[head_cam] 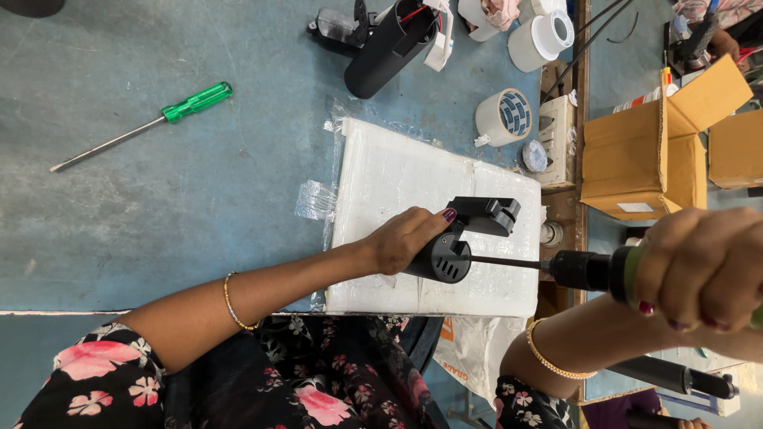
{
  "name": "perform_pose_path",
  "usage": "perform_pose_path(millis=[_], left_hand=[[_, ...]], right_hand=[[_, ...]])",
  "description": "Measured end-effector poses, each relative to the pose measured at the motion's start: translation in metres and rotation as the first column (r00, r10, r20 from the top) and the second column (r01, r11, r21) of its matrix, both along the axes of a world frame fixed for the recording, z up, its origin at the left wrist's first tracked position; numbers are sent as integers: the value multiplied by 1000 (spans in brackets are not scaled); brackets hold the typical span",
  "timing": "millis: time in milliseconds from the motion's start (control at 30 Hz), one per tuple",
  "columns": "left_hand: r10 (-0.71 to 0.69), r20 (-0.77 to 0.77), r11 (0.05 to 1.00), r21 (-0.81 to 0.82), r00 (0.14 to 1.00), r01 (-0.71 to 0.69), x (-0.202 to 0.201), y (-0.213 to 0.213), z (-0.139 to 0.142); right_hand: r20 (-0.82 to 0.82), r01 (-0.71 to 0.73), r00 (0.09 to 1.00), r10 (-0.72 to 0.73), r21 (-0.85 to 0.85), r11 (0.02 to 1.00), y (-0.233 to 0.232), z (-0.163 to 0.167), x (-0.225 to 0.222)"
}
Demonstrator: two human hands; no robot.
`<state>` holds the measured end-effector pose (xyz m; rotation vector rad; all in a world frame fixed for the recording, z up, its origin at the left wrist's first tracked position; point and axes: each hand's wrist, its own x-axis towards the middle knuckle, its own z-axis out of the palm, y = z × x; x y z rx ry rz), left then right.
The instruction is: The person assembles a black cylindrical device by inserting screws and using a green power drill to tighten them. They repeatedly open and close the device's hinged top, align parts, and secure the assembly with the drill and a manual screwdriver.
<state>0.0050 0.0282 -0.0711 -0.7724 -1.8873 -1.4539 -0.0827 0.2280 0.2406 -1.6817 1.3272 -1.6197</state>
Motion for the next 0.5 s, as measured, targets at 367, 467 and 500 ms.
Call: perform_pose_path(millis=[367,467,500], left_hand=[[6,-9,1000,-24,1000,-6,5,-2,-5],[-14,-42,999,-31,999,13,3,-4,-15],[-19,-58,1000,-26,998,17,2,-4,-19]], right_hand=[[40,199,979,-200,43,979,8,-4,33],[15,-64,998,64,42,997,1,-2,13],[29,-201,980,199,69,977,-4,0,0]])
